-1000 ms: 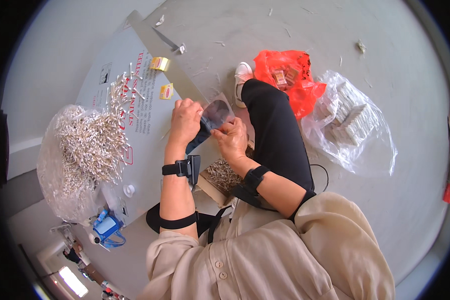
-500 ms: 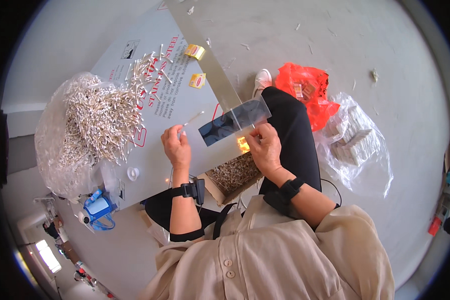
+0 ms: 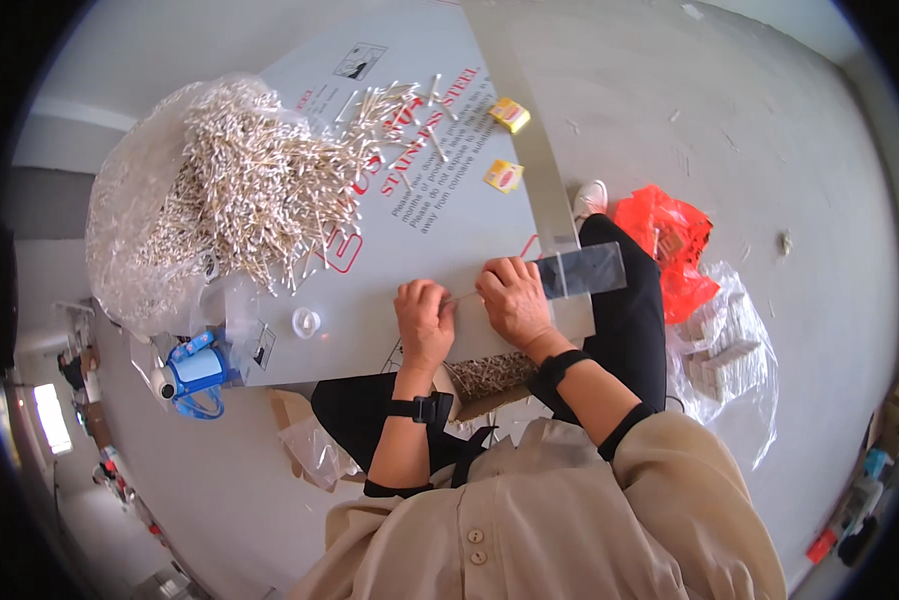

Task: Arrange and pack cotton swabs into small plastic sleeves.

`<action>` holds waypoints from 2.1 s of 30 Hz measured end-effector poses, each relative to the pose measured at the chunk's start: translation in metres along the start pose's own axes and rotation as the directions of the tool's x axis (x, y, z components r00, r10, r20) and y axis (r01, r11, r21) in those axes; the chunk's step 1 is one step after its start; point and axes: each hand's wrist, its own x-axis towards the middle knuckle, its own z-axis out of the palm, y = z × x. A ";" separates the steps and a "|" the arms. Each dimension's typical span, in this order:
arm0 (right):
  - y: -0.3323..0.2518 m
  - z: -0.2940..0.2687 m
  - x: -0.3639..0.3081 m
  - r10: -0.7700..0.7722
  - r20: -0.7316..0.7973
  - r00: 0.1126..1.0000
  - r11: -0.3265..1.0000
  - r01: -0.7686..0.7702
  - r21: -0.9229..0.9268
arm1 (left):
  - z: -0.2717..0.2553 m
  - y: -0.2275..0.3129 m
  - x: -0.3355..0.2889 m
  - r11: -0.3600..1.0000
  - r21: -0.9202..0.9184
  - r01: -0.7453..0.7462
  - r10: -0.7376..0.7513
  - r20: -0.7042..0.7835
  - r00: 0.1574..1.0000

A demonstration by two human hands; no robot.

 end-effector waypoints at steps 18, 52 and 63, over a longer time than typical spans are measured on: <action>-0.010 -0.005 0.012 0.067 0.109 0.992 0.996 -0.061 -0.065 | -0.027 -0.124 0.132 0.526 0.368 0.767 -0.715 -0.297 0.633; -0.006 -0.006 0.009 0.046 0.056 0.997 0.999 -0.047 0.022 | -0.004 -0.017 0.034 0.994 0.033 0.104 -0.103 -0.034 0.994; -0.008 -0.009 0.008 0.122 0.049 0.991 0.990 -0.126 0.071 | -0.009 -0.018 0.038 0.986 -0.102 0.135 -0.139 -0.037 0.990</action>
